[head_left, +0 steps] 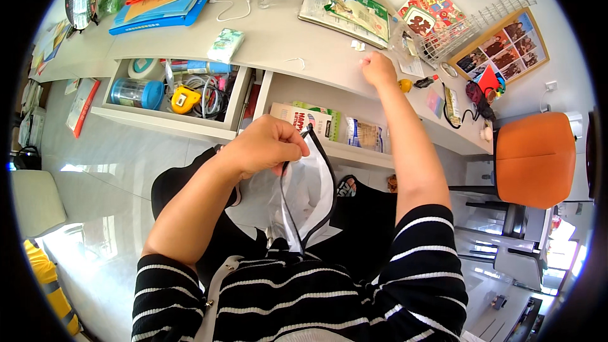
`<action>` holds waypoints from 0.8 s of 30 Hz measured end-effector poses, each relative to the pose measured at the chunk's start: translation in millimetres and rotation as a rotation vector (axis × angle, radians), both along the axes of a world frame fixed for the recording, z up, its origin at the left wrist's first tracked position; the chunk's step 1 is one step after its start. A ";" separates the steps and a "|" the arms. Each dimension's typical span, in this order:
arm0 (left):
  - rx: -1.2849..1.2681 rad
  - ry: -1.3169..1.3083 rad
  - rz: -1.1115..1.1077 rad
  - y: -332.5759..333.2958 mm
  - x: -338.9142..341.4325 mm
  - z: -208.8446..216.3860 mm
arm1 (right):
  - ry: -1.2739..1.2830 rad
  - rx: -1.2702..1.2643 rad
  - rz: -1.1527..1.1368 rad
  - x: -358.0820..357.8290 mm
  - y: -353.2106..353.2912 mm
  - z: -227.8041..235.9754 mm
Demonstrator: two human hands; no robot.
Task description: The person organizes items in a desk drawer by moving a roll of tape, a plastic container, and several cards, then placing a birthday card and other small items into a white plastic bag.
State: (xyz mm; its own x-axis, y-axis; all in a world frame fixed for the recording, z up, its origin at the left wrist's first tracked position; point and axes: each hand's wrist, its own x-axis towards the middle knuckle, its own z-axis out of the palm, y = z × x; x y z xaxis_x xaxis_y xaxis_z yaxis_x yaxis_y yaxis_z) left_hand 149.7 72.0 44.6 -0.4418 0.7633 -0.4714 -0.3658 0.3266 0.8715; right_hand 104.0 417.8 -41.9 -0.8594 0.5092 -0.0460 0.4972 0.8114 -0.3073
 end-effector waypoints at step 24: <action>0.024 -0.046 0.401 0.4 -24.6 -23.2 | 0.012 -0.149 0.422 -42.8 -120.5 5.8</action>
State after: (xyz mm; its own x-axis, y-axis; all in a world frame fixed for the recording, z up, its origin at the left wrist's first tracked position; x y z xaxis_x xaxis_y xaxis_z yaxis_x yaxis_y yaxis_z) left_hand 125.0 72.5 21.3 -0.6856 0.5458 -0.4817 -0.4991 0.1293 0.8568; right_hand 61.1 297.3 -36.1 -0.9914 0.1025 -0.0810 0.1278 0.8887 -0.4402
